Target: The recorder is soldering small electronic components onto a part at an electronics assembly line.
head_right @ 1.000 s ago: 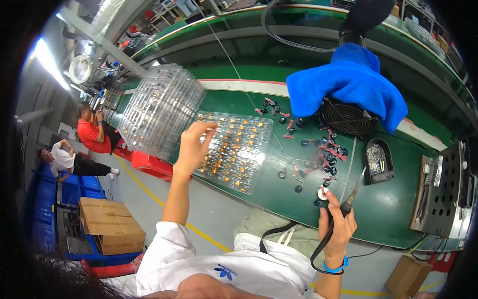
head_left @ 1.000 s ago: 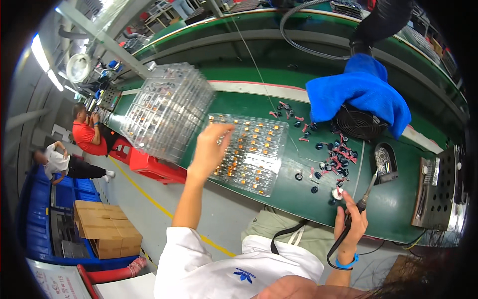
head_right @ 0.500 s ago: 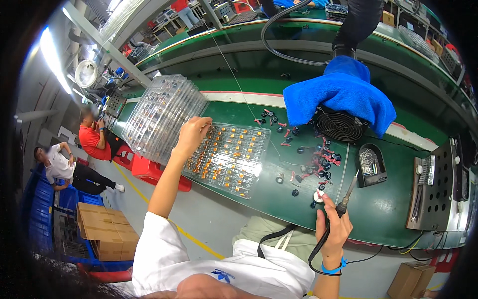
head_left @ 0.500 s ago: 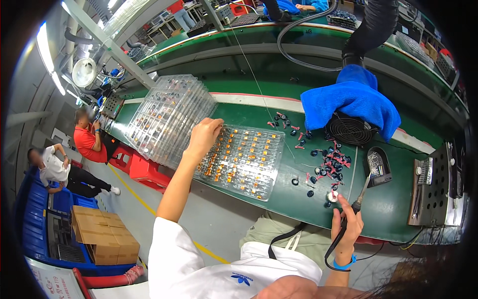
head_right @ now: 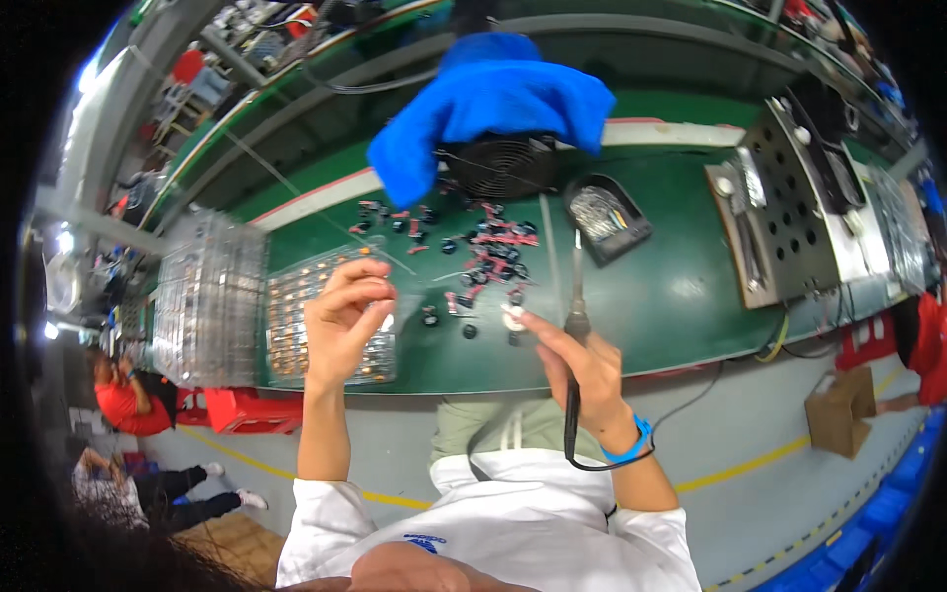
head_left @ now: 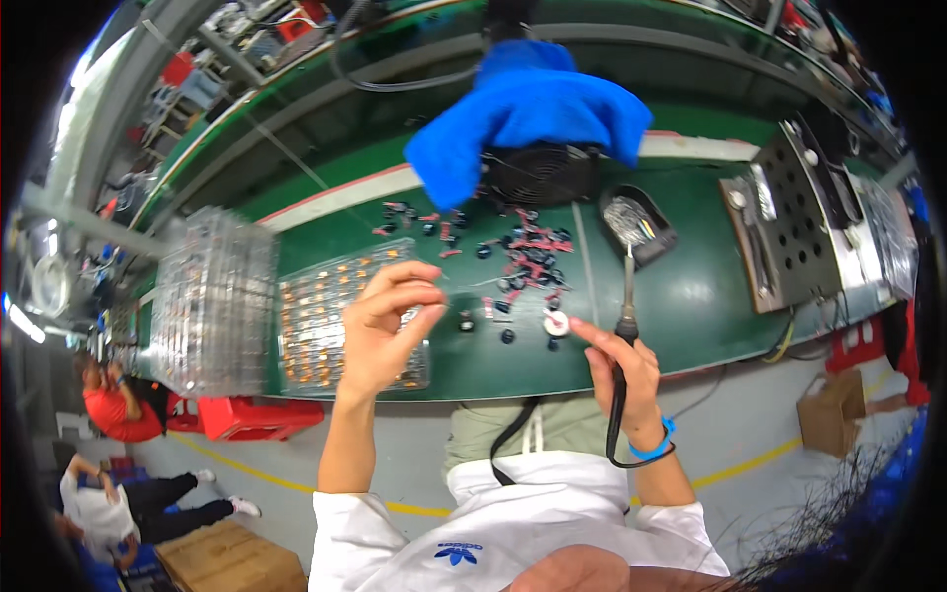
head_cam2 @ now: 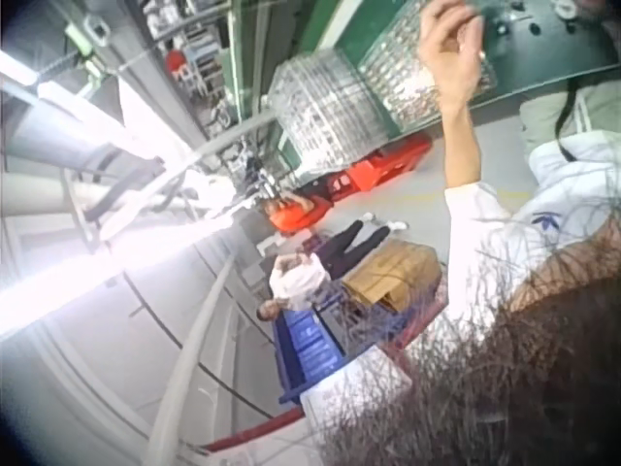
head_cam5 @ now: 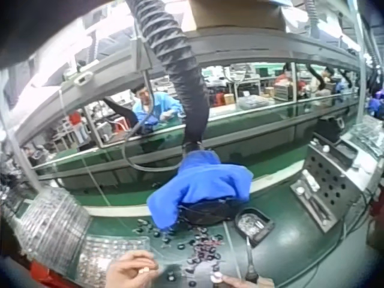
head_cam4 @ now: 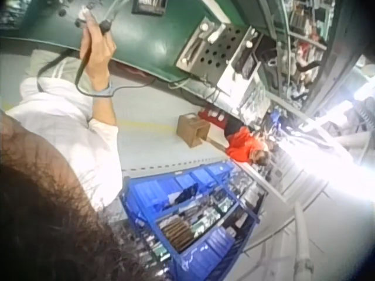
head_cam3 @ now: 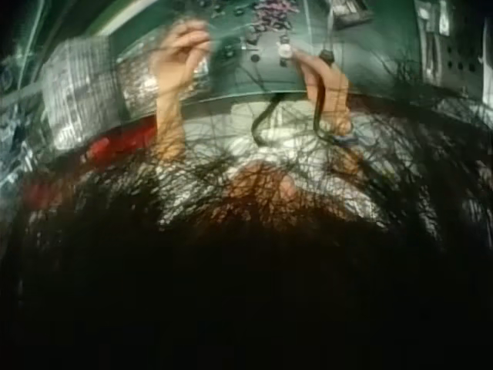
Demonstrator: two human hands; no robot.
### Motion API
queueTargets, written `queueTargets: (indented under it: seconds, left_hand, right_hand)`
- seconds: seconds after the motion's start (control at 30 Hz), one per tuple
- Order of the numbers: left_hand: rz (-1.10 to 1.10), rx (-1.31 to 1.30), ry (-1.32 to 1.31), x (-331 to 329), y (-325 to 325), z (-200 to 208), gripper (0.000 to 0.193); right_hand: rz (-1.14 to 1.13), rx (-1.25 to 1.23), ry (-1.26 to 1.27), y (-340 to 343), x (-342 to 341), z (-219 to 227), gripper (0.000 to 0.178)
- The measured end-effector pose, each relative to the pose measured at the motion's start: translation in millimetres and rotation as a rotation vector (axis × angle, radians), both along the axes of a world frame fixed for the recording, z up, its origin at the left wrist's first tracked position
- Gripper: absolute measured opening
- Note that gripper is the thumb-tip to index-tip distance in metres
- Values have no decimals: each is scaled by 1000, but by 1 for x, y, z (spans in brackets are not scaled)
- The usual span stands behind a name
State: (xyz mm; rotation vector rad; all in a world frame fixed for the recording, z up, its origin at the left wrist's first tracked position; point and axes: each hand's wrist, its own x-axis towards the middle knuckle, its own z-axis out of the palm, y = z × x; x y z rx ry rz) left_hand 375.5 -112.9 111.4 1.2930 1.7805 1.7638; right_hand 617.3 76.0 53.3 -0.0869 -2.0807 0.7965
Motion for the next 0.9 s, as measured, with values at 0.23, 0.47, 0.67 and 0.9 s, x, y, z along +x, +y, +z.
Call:
queueTargets:
  seconds: [0.23,0.47,0.67,0.9]
  left_hand:
    - [-221,-134,1,45,67,-10,20]
    - [-155,-189,-24,59,78,-21,28]
    - [-148,-223,5,62,77,-25,28]
    - [-114,-168,45,62,78,-30,29]
  right_hand:
    - [-19,-219,87,-2,29,-10,48]
    - [-116,-167,134,-1,40,-19,46]
    - [-119,-104,99,-2,33,-16,27]
    - [-115,-36,72,0,29,-17,25]
